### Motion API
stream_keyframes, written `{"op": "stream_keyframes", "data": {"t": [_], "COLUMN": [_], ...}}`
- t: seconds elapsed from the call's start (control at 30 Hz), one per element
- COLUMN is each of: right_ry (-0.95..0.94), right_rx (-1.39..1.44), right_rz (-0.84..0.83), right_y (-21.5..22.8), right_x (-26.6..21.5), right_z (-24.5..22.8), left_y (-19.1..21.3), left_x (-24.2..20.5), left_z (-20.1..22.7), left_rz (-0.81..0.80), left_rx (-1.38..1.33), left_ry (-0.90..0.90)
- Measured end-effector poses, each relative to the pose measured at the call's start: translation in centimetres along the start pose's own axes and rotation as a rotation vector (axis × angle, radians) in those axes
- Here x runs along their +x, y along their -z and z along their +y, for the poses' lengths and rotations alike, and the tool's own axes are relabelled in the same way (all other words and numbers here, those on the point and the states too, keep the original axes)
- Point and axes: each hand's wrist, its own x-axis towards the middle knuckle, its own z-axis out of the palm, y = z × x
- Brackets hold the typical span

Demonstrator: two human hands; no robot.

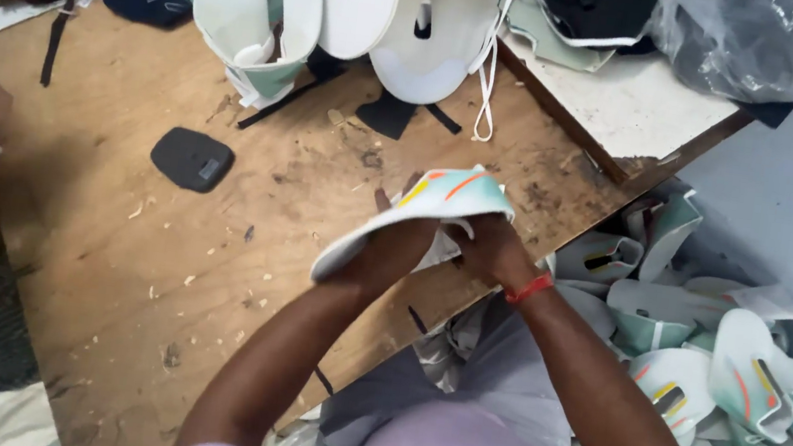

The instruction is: Folding and assembling synthetic shoe upper materials on a factory workbench.

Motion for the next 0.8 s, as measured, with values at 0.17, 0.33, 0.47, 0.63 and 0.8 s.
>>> {"op": "stream_keyframes", "data": {"t": [0.17,0.33,0.47,0.63,0.8], "right_ry": [0.254,0.117,-0.117,-0.272,-0.031], "right_rx": [-0.361,-0.113,0.178,0.061,-0.377], "right_rz": [-0.082,0.041,0.073,-0.093,-0.147], "right_y": [-0.9,-0.4,2.3,1.6,2.0], "right_x": [-0.7,-1.4,-1.0,-1.0,-2.2], "right_z": [2.3,2.9,0.9,0.7,-2.4], "left_y": [1.3,-4.2,-5.0,-4.3,1.7], "left_x": [-0.7,0.9,2.2,2.0,-0.1], "left_z": [1.7,-1.6,-1.6,-0.9,1.1], "left_rz": [-0.146,0.076,0.135,0.137,0.131], "left_rx": [0.113,0.143,0.023,-0.12,-0.251], "left_ry": [0.03,-0.164,-0.207,-0.269,-0.305]}}
